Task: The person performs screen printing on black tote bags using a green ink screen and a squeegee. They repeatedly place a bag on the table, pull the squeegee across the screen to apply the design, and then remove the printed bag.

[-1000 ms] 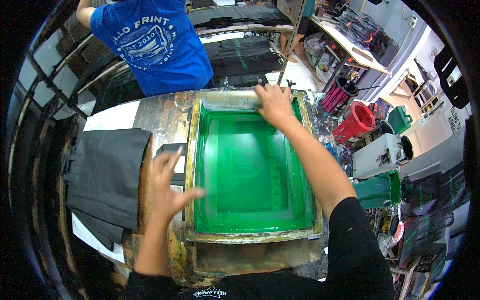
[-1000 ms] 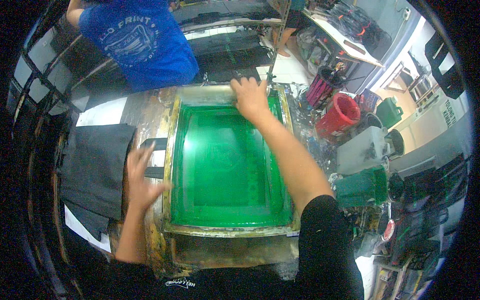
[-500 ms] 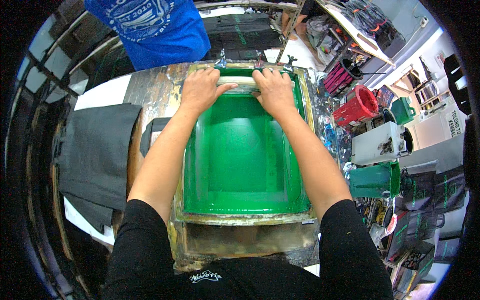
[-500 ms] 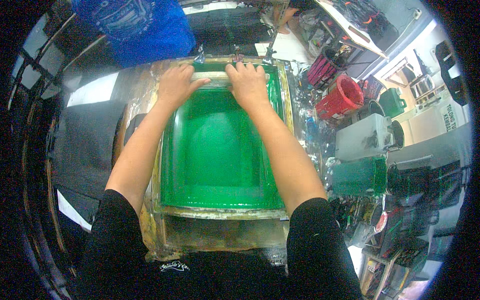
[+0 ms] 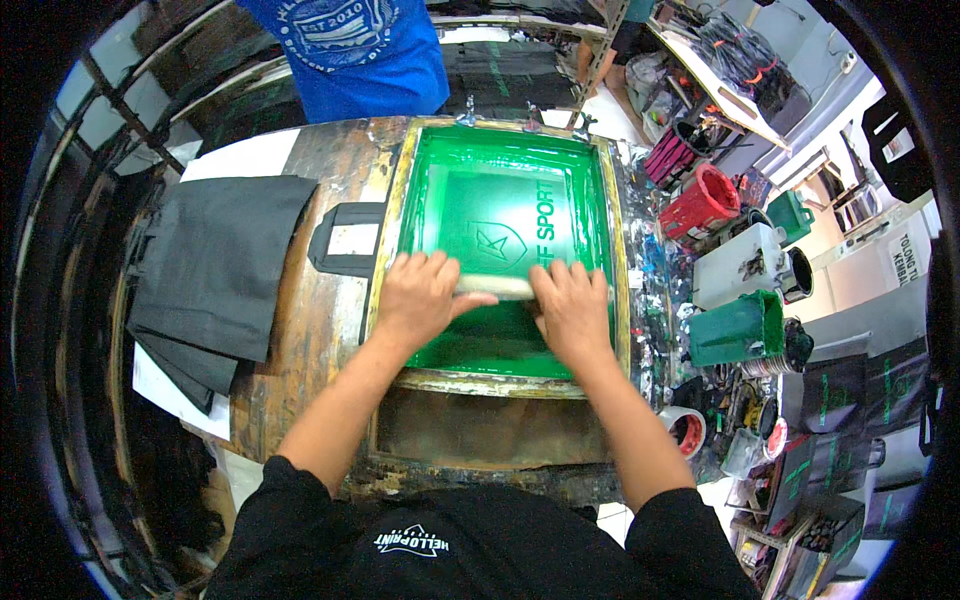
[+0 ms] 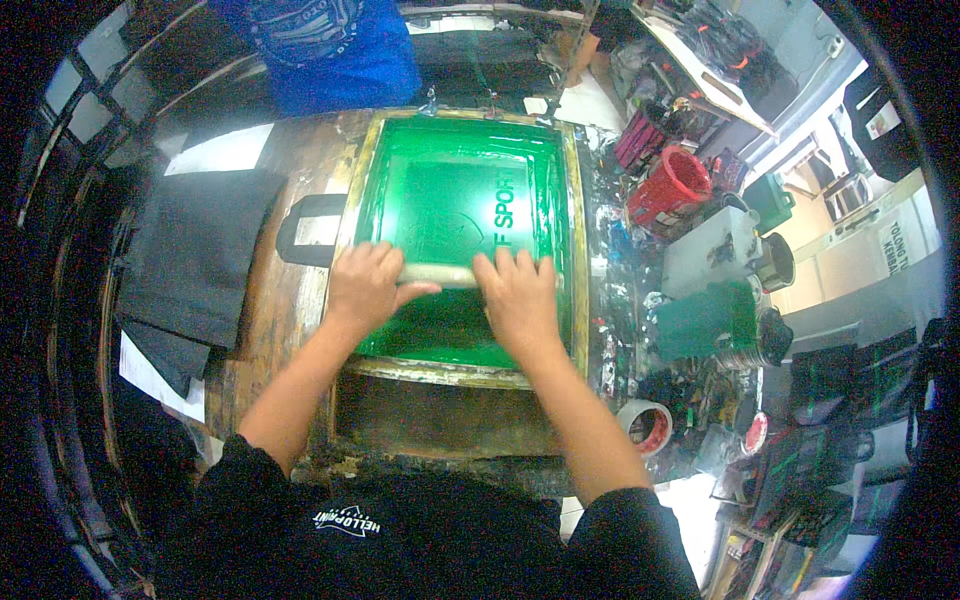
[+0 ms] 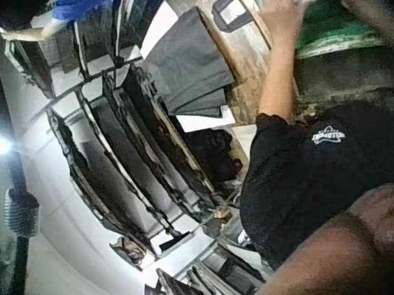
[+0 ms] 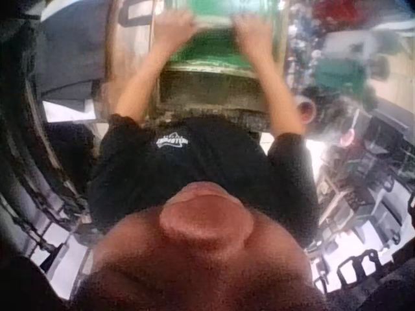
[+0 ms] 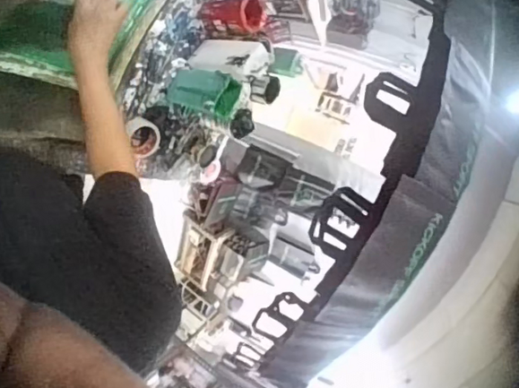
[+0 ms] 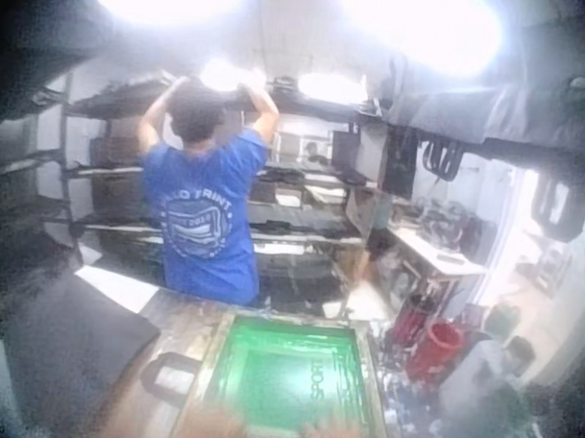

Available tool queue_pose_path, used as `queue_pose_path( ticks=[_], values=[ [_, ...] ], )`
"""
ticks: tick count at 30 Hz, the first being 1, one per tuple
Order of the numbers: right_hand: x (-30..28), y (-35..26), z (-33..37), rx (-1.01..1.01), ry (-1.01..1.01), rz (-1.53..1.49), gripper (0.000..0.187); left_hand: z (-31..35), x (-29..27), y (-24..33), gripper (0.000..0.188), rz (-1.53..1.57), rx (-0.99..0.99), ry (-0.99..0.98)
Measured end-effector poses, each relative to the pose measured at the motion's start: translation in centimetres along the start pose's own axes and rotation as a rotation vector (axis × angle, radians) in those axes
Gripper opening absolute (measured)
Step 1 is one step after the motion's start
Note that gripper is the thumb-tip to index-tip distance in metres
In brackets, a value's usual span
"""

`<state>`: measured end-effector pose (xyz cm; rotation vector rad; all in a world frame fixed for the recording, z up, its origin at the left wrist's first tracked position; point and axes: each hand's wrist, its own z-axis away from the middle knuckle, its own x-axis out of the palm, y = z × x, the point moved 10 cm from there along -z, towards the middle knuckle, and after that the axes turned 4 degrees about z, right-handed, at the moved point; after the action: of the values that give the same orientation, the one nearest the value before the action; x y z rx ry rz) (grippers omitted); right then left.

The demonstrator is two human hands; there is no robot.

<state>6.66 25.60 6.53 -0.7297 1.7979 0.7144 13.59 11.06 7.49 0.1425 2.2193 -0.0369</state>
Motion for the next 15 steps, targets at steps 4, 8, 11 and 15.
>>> queue_pose_path(
  ticks=[4, 8, 11, 15],
  values=[
    [-1.4, -2.1, 5.5, -0.007, -0.024, 0.006, 0.028, 3.8, -3.0, 3.5, 0.061, 0.029, 0.013, -0.025],
    [-2.6, -2.7, 5.7, 0.006, -0.007, -0.032, 0.028, 5.6, -3.9, 3.0, 0.06, 0.172, -0.094, 0.021],
    [-2.5, -2.3, 5.3, 0.025, -0.097, -0.069, 0.057, 7.5, -5.4, 1.2, 0.078, 0.352, -0.214, 0.119],
    [-2.5, -3.1, 7.8, 0.072, -0.137, -0.127, 0.063, 14.8, -6.0, -3.1, 0.092, 0.236, -0.508, -0.015]
  ],
)
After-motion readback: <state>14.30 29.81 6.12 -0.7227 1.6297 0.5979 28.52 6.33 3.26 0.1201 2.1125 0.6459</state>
